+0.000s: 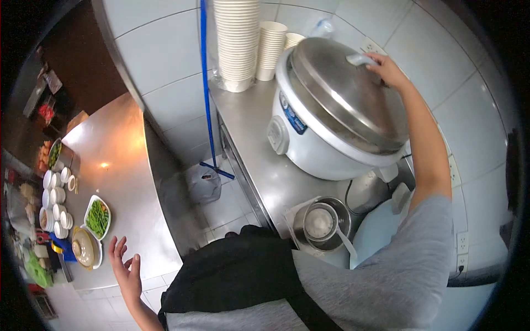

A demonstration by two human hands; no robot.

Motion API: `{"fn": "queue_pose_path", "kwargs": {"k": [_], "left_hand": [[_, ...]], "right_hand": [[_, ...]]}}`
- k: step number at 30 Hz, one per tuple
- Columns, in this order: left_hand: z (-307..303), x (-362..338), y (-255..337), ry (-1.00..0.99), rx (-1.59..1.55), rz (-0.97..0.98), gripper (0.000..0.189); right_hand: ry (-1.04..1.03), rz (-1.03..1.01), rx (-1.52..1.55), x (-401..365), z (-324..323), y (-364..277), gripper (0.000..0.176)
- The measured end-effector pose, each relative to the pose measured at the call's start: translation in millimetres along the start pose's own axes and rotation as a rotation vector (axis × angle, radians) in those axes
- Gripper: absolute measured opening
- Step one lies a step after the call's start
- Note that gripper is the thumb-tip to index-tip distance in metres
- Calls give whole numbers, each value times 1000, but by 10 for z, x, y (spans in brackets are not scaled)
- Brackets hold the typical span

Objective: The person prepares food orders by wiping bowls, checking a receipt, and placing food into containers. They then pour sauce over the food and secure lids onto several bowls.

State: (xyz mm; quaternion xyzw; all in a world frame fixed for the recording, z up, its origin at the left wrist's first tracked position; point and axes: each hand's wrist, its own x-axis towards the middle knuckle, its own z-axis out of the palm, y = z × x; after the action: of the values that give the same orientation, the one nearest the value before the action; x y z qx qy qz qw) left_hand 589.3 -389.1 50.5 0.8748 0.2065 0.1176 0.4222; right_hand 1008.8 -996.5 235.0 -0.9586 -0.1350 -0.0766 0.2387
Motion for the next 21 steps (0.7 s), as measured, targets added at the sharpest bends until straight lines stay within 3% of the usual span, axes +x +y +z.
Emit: {"fn": "queue_pose_path", "kwargs": {"k": [6, 12, 14, 17, 21], "left_hand": [[-119, -81, -112, 64, -18, -73, 49], [-156, -77, -126, 67, -23, -106, 48], [-196, -100, -148, 81, -23, -98, 48], [-236, -105, -247, 47, -33, -137, 47], [-414, -164, -492, 67, -10, -108, 45]], "right_hand": [[-9, 1, -42, -72, 201, -3, 36], [17, 24, -120, -139, 266, 104, 49], [-129, 89, 194, -166, 215, -44, 46], [-33, 127, -446, -107, 540, -605, 53], [336, 235, -1291, -64, 810, -1188, 64]]}}
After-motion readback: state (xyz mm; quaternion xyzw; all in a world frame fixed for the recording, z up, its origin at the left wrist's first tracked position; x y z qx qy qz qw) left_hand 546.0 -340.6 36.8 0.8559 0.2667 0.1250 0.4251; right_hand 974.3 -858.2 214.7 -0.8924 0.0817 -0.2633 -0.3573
